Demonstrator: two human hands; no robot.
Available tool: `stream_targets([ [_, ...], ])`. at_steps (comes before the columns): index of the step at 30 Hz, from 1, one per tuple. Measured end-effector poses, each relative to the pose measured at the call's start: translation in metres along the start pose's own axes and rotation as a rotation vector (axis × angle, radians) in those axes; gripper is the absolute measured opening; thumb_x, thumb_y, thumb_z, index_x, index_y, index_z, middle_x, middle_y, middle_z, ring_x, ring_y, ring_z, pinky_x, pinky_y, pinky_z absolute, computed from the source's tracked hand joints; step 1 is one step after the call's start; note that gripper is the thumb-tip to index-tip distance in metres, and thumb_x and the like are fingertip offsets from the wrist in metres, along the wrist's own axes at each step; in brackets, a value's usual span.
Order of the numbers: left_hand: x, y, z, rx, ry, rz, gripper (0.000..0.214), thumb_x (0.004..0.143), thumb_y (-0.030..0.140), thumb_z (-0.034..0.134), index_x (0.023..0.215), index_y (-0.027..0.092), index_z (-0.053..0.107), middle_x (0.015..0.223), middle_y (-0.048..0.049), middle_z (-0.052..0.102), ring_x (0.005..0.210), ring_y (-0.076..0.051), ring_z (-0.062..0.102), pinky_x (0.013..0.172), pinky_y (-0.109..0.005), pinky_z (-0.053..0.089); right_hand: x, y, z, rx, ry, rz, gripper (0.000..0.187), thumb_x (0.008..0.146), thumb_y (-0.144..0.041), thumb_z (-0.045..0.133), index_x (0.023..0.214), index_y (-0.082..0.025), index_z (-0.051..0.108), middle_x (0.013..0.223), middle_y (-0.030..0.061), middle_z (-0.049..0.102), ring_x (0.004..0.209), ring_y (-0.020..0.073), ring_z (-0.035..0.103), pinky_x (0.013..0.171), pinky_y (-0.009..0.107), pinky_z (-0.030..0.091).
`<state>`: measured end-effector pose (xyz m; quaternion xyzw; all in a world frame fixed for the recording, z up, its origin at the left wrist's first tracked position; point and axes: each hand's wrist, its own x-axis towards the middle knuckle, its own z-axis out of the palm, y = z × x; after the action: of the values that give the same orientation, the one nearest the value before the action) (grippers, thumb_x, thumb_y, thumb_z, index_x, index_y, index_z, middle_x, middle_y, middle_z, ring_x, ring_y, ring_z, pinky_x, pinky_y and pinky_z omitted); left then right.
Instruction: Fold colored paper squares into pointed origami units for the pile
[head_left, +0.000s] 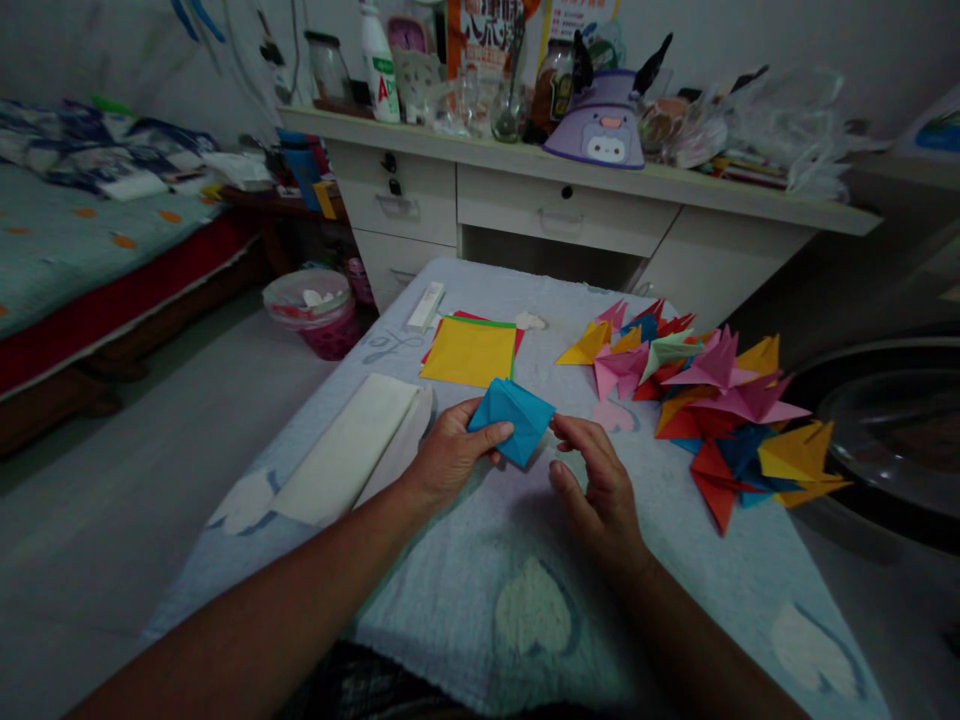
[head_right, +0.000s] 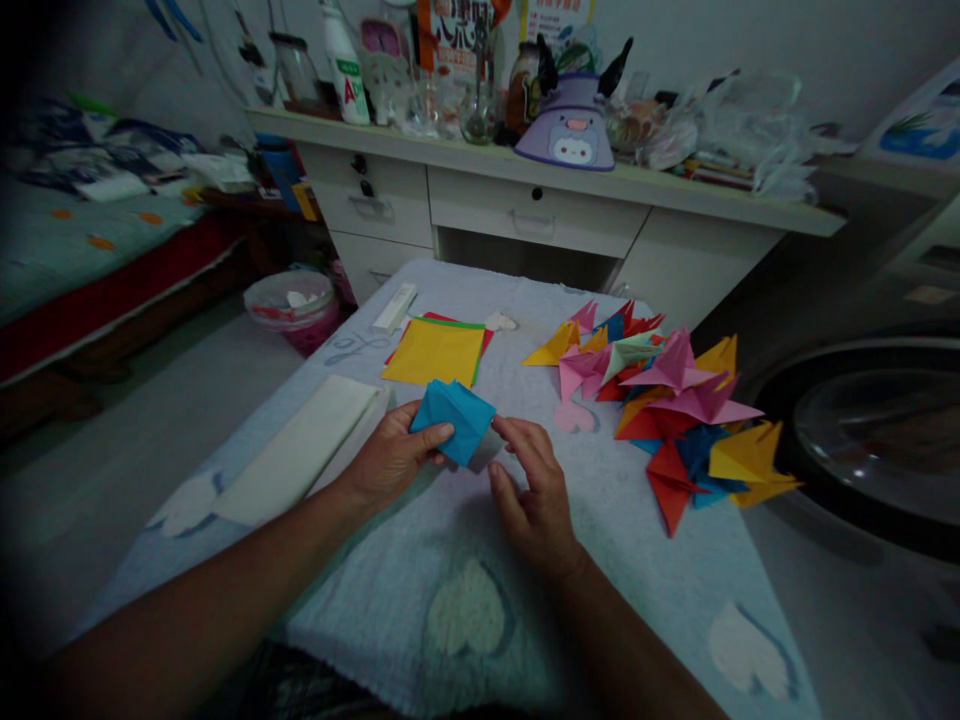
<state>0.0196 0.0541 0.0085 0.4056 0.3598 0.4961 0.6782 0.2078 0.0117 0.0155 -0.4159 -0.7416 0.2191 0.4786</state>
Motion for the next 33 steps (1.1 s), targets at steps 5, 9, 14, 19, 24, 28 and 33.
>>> stream_targets([
  [5,-0.0006,-0.0001,-0.0004,0.038,-0.005,0.027,0.026,0.073,0.034,0.078,0.088,0.015,0.066,0.067,0.0010,0.061,0.051,-0.009,0.050,0.050,-0.022,0.041,-0.0013,0.0009,0.0004,-0.045,-0.034,-0.004,0.050,0.091,-0.023,0.052,0.141,-0.029,0.045,0.125,0.0101,0.054,0.112,0.0253,0.053,0.089,0.046,0.049],
  [9,-0.0032,0.0021,-0.0008,0.147,-0.024,0.091,0.020,0.076,0.031,0.076,0.084,0.015,0.067,0.062,0.0026,0.057,0.054,-0.008,0.049,0.053,-0.021,0.040,-0.0012,0.0013,0.0015,-0.049,-0.049,-0.008,0.053,0.091,-0.022,0.052,0.142,-0.029,0.043,0.127,0.0100,0.054,0.115,0.0256,0.052,0.092,0.047,0.048],
  [14,-0.0053,0.0048,0.0008,0.221,-0.032,0.188,0.015,0.074,0.026,0.077,0.083,0.017,0.070,0.079,0.0013,0.056,0.061,-0.008,0.050,0.052,-0.020,0.042,-0.0009,0.0017,0.0024,-0.048,-0.055,-0.018,0.053,0.091,-0.022,0.052,0.143,-0.030,0.043,0.126,0.0097,0.053,0.115,0.0254,0.052,0.091,0.046,0.048],
  [19,-0.0062,0.0064,0.0036,0.265,-0.052,0.250,0.009,0.073,0.020,0.076,0.081,0.018,0.072,0.092,-0.0009,0.055,0.074,-0.010,0.055,0.056,-0.020,0.047,-0.0014,0.0017,0.0024,-0.063,-0.069,-0.023,0.053,0.091,-0.023,0.052,0.143,-0.030,0.043,0.125,0.0101,0.053,0.116,0.0261,0.051,0.090,0.046,0.049],
  [24,-0.0069,0.0081,0.0036,0.328,-0.058,0.305,0.011,0.072,0.020,0.078,0.081,0.019,0.073,0.095,-0.0013,0.059,0.088,-0.014,0.060,0.076,-0.029,0.051,-0.0010,0.0018,0.0023,-0.054,-0.087,-0.021,0.053,0.090,-0.023,0.052,0.143,-0.030,0.044,0.123,0.0100,0.051,0.114,0.0257,0.051,0.090,0.046,0.049],
  [28,-0.0068,0.0072,0.0018,0.354,-0.089,0.330,0.012,0.071,0.018,0.078,0.082,0.019,0.073,0.098,-0.0018,0.060,0.091,-0.015,0.061,0.081,-0.030,0.049,-0.0005,0.0023,0.0028,-0.040,-0.090,-0.022,0.051,0.091,-0.022,0.052,0.140,-0.031,0.047,0.121,0.0091,0.049,0.113,0.0244,0.051,0.091,0.045,0.048],
  [33,-0.0072,0.0047,0.0014,0.348,-0.086,0.324,0.013,0.072,0.018,0.077,0.084,0.018,0.072,0.093,-0.0010,0.057,0.084,-0.013,0.059,0.075,-0.027,0.049,-0.0013,0.0034,0.0032,0.005,-0.094,-0.013,0.044,0.092,-0.022,0.052,0.135,-0.031,0.053,0.119,0.0083,0.048,0.112,0.0230,0.051,0.091,0.042,0.049],
])
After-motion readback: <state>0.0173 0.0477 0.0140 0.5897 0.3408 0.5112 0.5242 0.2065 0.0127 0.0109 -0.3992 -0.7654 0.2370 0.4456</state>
